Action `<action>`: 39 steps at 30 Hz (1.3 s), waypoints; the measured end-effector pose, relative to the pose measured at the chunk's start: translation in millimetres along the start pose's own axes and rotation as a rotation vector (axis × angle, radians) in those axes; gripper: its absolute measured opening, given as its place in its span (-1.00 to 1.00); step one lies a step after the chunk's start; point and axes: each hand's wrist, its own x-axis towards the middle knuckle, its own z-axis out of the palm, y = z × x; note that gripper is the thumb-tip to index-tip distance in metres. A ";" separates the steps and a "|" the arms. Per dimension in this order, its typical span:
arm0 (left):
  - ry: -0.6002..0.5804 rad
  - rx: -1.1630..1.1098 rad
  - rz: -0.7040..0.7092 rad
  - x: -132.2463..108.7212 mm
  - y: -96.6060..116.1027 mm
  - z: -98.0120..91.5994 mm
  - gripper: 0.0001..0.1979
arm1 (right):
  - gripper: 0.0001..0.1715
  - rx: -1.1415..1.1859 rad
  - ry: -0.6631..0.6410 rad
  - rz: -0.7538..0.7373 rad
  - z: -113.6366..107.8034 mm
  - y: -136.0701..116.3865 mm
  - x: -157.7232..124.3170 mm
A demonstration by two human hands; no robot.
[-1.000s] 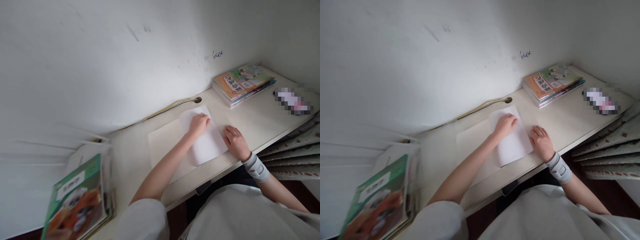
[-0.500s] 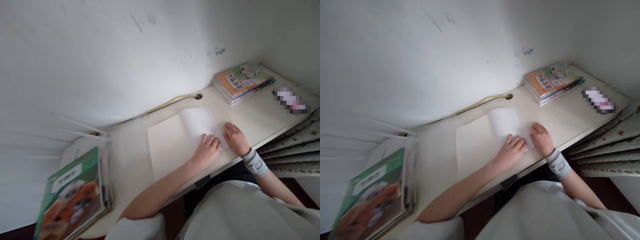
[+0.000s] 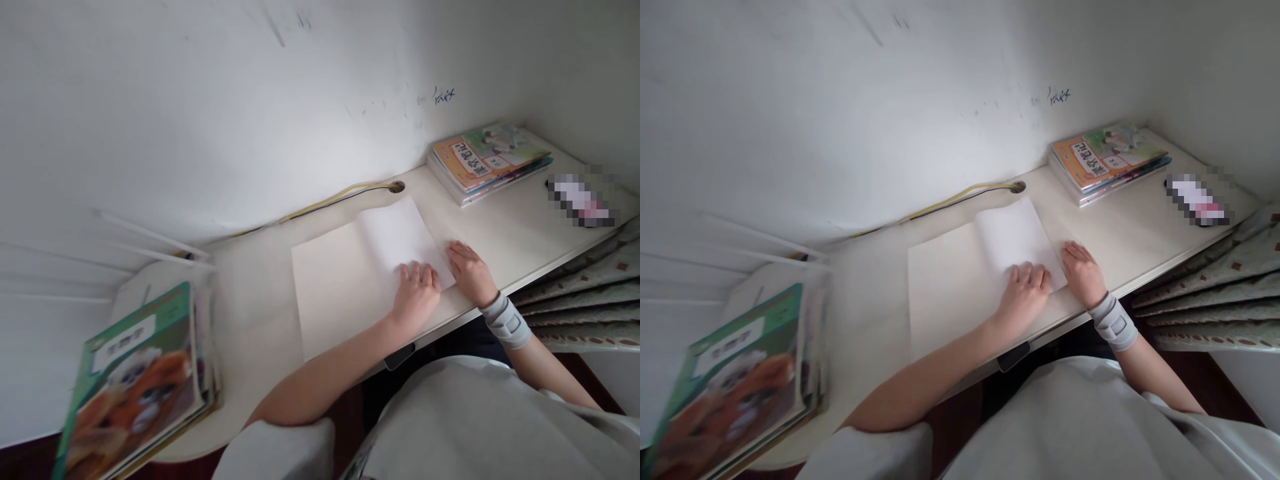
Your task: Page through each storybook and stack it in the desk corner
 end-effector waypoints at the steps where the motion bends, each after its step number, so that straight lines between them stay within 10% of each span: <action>1: 0.006 0.002 -0.018 -0.4 2.9 1.1 -0.65 | -0.57 0.008 -0.002 0.001 -0.4 0.4 0.0; 39: -0.133 -0.026 -0.014 13.1 16.8 -8.1 -0.56 | -0.61 0.127 0.087 0.060 -25.7 3.0 -0.7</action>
